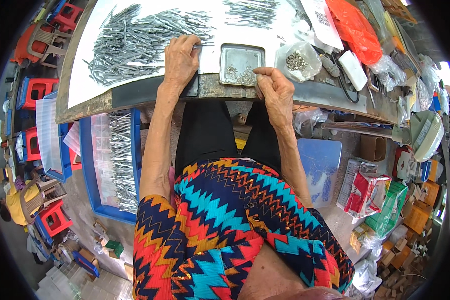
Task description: Assembling small metal hardware components by hand at a workshop bench.
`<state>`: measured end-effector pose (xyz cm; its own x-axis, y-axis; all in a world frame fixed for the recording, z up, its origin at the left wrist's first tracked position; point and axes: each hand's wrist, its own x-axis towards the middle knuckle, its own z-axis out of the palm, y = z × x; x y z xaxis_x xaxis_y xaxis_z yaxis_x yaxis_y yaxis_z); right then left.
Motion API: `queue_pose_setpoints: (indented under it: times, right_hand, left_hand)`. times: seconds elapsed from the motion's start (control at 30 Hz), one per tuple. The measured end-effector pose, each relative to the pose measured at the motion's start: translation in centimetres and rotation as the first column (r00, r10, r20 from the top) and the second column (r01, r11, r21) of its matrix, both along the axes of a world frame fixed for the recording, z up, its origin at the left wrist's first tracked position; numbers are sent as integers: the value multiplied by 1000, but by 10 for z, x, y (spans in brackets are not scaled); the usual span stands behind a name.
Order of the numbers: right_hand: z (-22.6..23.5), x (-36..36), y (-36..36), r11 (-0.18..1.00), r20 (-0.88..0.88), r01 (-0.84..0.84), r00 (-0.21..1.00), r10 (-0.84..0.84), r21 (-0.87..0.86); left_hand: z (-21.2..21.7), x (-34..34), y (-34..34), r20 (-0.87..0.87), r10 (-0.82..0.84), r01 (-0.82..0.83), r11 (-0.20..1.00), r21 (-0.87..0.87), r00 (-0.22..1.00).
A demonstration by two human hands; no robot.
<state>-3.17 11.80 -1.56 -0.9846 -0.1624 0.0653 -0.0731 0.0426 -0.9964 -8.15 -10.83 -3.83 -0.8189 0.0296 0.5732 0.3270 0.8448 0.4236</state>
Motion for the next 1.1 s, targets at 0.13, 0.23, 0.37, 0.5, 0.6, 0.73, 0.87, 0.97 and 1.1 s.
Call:
queue_pose_setpoints:
  times: [0.13,0.23,0.37,0.5,0.6,0.73,0.87,0.97,1.1]
  right_hand:
    - [1,-3,1,995,-54,21,998,-16,102]
    - [5,-8,-3,985,-130,56,991,-35,163]
    - [9,-13,-12,953,-178,50,984,4,299]
    - [8,-17,-21,899,-222,62,974,40,433]
    - [0,-26,-26,863,-346,113,935,75,492]
    - [-10,-36,-30,843,-502,183,857,116,506]
    - [-7,-39,-34,763,-461,139,858,225,632]
    - [-6,-39,-35,734,-467,136,843,267,666]
    - [-6,-39,-35,729,-461,118,839,291,674]
  left_hand:
    - [0,1,0,16,2,0,997,-79,1000]
    - [-1,1,-2,-14,-3,1,992,-122,1000]
    - [-2,2,-2,-59,25,-34,985,-169,998]
    - [-2,3,0,-91,45,-62,978,-200,995]
    - [-2,3,1,-128,59,-83,978,-191,990]
    - [-3,3,1,-72,69,-83,976,-200,995]
    - [-3,3,0,-46,77,-84,981,-174,996]
    - [-7,1,-3,-47,66,-72,988,-137,997]
    - [-5,3,-1,-46,56,-62,990,-124,997]
